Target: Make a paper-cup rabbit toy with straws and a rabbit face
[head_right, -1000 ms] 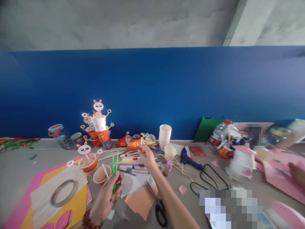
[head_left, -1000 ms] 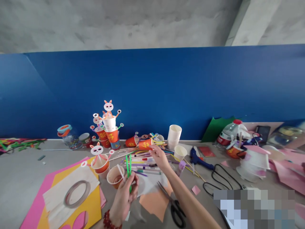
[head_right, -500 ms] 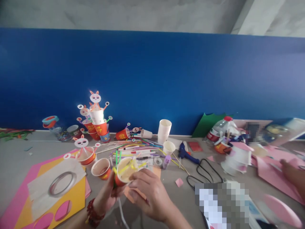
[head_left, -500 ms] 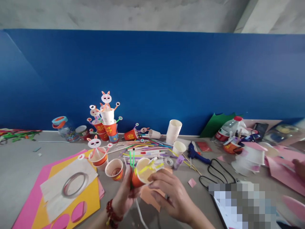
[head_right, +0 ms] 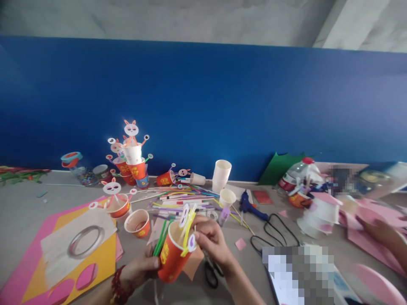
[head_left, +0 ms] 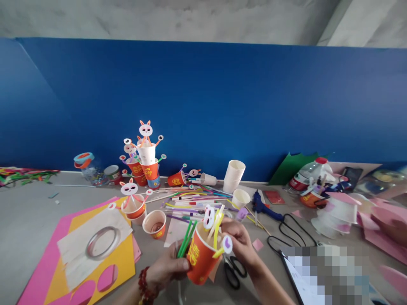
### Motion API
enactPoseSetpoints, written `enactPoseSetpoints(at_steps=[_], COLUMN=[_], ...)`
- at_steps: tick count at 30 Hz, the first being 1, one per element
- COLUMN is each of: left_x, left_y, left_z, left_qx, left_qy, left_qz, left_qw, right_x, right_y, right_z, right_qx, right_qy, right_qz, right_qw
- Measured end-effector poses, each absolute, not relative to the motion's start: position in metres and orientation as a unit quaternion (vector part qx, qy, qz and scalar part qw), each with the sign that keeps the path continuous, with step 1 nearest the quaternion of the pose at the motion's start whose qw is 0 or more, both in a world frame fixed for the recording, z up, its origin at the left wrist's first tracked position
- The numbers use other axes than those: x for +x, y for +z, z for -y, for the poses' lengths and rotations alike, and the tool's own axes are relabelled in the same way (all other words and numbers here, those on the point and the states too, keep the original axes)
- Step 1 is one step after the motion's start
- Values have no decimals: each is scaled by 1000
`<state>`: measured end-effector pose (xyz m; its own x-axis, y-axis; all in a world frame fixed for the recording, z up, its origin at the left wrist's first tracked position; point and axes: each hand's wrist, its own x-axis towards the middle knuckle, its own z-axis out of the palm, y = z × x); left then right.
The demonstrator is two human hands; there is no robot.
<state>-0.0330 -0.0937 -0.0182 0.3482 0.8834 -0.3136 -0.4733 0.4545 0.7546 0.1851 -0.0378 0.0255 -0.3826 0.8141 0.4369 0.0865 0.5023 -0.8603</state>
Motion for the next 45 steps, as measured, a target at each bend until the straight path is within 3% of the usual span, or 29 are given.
enactPoseSetpoints(at_steps=[2,5,12,20,25,36,45], left_x=[-32,-30,-19,-18,-20,-20,-20], left_y=[-16,-20,-42,-50,-44,-36,-33], left_z=[94,93,90,95,98,96,97], left_qx=[294,260,166,191,201,182,191], left_qy=[470,557,626,621,615,628,621], left_qz=[-358,-386,-430,-407,-387,-388,-405], left_qw=[751,688,629,643,656,649,644], right_x=[180,169,134,127,146,148,144], right_y=[22,23,11,-11,-18,-35,-41], right_z=[20,-23,-124,-153,-153,-151,-147], right_qx=[-355,-505,-556,-592,-620,-669,-691], right_qy=[328,145,19,-42,-48,-72,-21], right_qz=[741,768,795,788,761,650,667], right_qw=[466,366,241,160,185,353,277])
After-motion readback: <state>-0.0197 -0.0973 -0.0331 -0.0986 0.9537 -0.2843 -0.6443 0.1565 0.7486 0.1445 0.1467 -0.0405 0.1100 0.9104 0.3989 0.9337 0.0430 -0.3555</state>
